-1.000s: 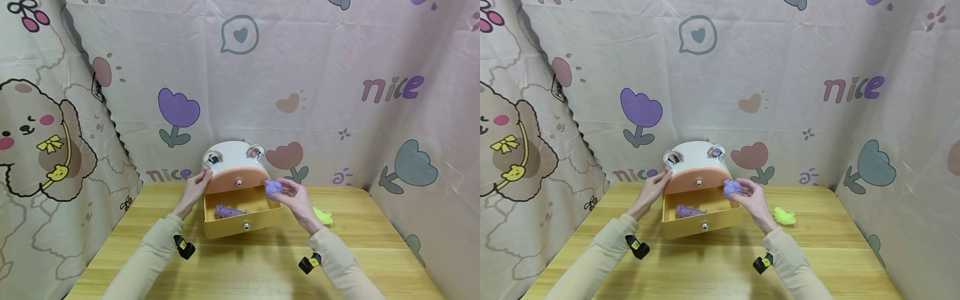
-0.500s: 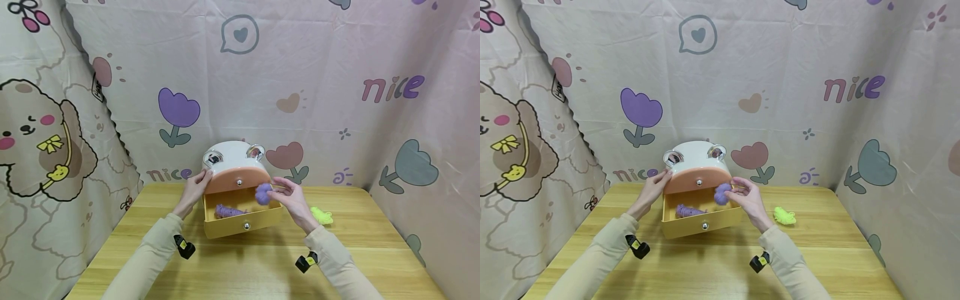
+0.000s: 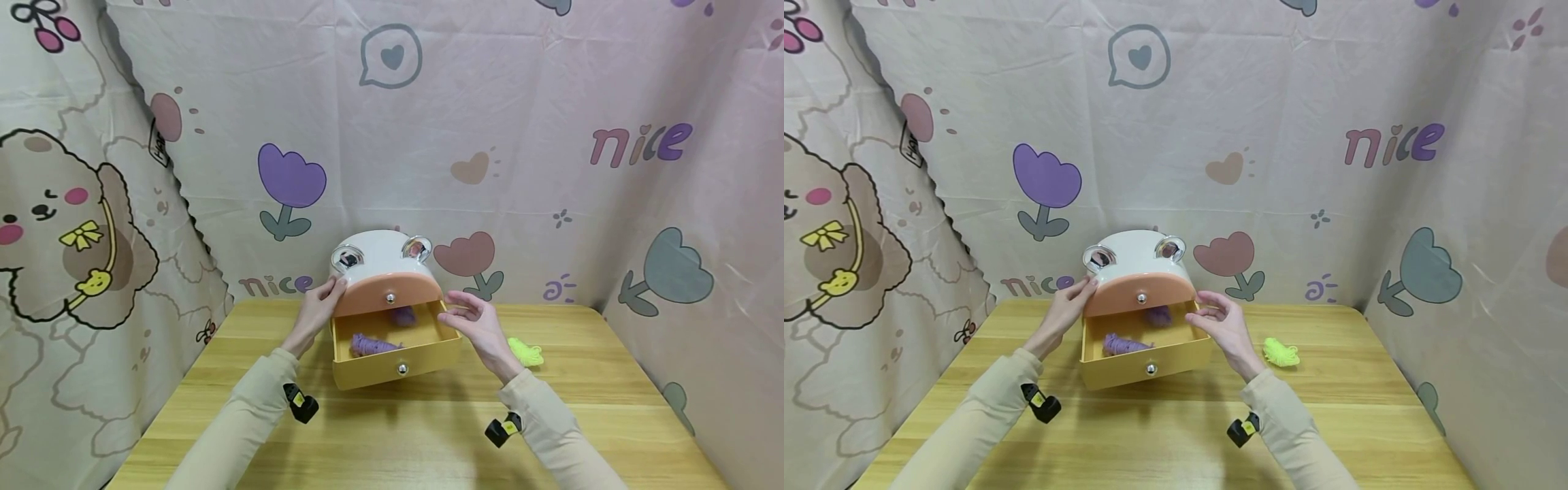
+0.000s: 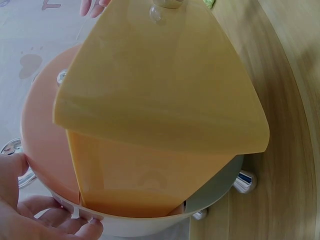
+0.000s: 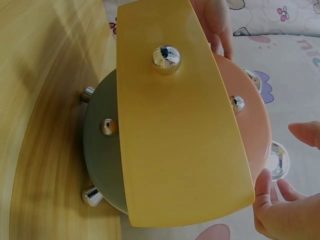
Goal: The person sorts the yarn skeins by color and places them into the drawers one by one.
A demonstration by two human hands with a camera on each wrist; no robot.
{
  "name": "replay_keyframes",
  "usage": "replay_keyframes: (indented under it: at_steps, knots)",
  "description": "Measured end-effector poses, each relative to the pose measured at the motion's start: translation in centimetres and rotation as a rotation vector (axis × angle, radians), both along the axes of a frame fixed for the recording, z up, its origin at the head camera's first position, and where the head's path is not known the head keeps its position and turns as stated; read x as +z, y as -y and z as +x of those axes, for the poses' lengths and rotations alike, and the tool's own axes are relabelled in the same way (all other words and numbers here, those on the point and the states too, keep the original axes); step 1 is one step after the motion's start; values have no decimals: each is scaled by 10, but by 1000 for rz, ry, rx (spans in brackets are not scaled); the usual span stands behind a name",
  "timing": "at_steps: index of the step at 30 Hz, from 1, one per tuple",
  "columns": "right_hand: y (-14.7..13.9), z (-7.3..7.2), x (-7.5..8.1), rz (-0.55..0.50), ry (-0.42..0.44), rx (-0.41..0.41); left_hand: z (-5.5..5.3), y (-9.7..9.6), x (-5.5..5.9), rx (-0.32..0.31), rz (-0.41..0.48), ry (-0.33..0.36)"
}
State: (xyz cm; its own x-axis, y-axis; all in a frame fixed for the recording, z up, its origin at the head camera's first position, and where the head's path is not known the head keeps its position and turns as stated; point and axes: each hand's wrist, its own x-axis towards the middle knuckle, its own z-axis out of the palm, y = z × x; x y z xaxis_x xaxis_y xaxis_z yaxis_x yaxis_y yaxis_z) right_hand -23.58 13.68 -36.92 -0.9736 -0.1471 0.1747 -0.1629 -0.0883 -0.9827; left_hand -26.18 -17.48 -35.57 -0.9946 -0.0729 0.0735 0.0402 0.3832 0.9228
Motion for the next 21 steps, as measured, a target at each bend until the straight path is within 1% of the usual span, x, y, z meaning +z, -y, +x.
replay_keyframes:
  at_steps: [9,14,17,21]
  knots:
    - [-2,0,-2,4,-4,2,0,0,1,9,-11,1]
    - [-4,4,-3,-8,-14,-5,2,-1,2,8,-15,-2]
    - [-4,9,-4,-51,-21,-36,3,-1,2,5,-16,-1]
    - [-5,14,-4,-124,-45,-130,3,-1,2,4,-13,-8]
